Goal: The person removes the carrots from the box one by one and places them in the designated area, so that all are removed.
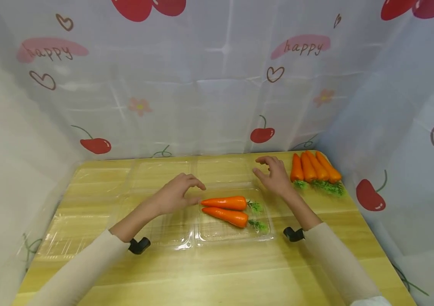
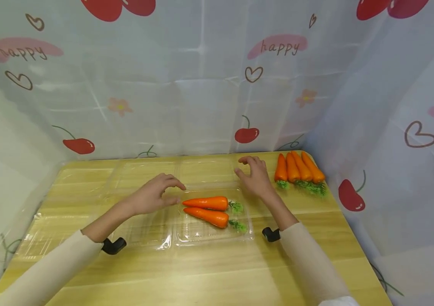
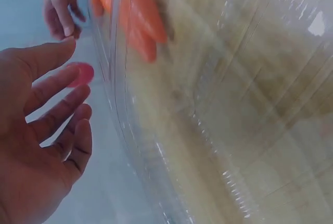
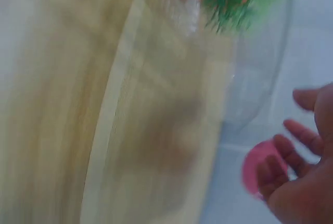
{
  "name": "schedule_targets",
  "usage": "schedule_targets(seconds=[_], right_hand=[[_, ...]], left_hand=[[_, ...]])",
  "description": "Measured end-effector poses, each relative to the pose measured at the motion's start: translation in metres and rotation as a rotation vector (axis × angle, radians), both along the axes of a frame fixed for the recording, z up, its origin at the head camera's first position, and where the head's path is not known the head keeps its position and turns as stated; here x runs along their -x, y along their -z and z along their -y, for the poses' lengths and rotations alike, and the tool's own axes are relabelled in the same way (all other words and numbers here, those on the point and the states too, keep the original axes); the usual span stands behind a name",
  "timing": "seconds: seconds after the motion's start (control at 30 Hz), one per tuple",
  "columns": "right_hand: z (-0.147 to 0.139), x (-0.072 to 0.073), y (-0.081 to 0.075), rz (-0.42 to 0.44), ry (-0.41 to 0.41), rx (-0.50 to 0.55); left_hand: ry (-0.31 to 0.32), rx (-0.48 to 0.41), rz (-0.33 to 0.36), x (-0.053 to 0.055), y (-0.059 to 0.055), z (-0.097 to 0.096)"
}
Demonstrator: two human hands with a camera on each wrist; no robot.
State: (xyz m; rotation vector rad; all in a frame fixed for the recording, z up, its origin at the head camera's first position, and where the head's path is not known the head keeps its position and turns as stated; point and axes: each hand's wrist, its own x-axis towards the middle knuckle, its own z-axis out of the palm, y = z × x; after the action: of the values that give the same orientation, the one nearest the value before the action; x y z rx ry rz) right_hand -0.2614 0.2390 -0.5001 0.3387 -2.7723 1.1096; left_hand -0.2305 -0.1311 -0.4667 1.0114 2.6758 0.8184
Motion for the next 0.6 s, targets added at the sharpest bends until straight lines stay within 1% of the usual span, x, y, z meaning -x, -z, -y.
schedule_targets(seconds=[0.07, 0.1, 0.17, 0.23, 0.33, 0.4, 0.47, 0.6], right_hand=[[0.005, -0.013, -0.008, -0.066, -0.067, -0.060], [0.008, -0.021, -0.011, -0.085, -0.111, -0.089], [0.016, -0.032, -0.019, -0.107, -0.222, -0.142], [0.023, -0.043, -0.024, -0.090, -0.328, -0.191], [0.033, -0.053, -0.025, -0.006, -0.441, -0.281], [0.039, -0.057, -0.024, 0.054, -0.476, -0.352], [0.044, -0.059, -0.022, 0.087, -0.486, -0.418], [0.050, -0.060, -0.020, 0.091, -0.481, -0.505]], left_hand=[[0.011, 0.024, 0.003, -0.011, -0.001, 0.000], [0.015, 0.027, -0.001, -0.016, 0.000, 0.001], [0.010, 0.028, -0.011, -0.025, 0.002, 0.004], [0.013, 0.019, -0.022, -0.031, 0.004, 0.006], [0.029, 0.023, -0.059, -0.037, 0.005, 0.006], [0.047, 0.043, -0.093, -0.039, 0.007, 0.005], [0.063, 0.067, -0.113, -0.041, 0.008, 0.003], [0.086, 0.109, -0.132, -0.044, 0.009, -0.001]])
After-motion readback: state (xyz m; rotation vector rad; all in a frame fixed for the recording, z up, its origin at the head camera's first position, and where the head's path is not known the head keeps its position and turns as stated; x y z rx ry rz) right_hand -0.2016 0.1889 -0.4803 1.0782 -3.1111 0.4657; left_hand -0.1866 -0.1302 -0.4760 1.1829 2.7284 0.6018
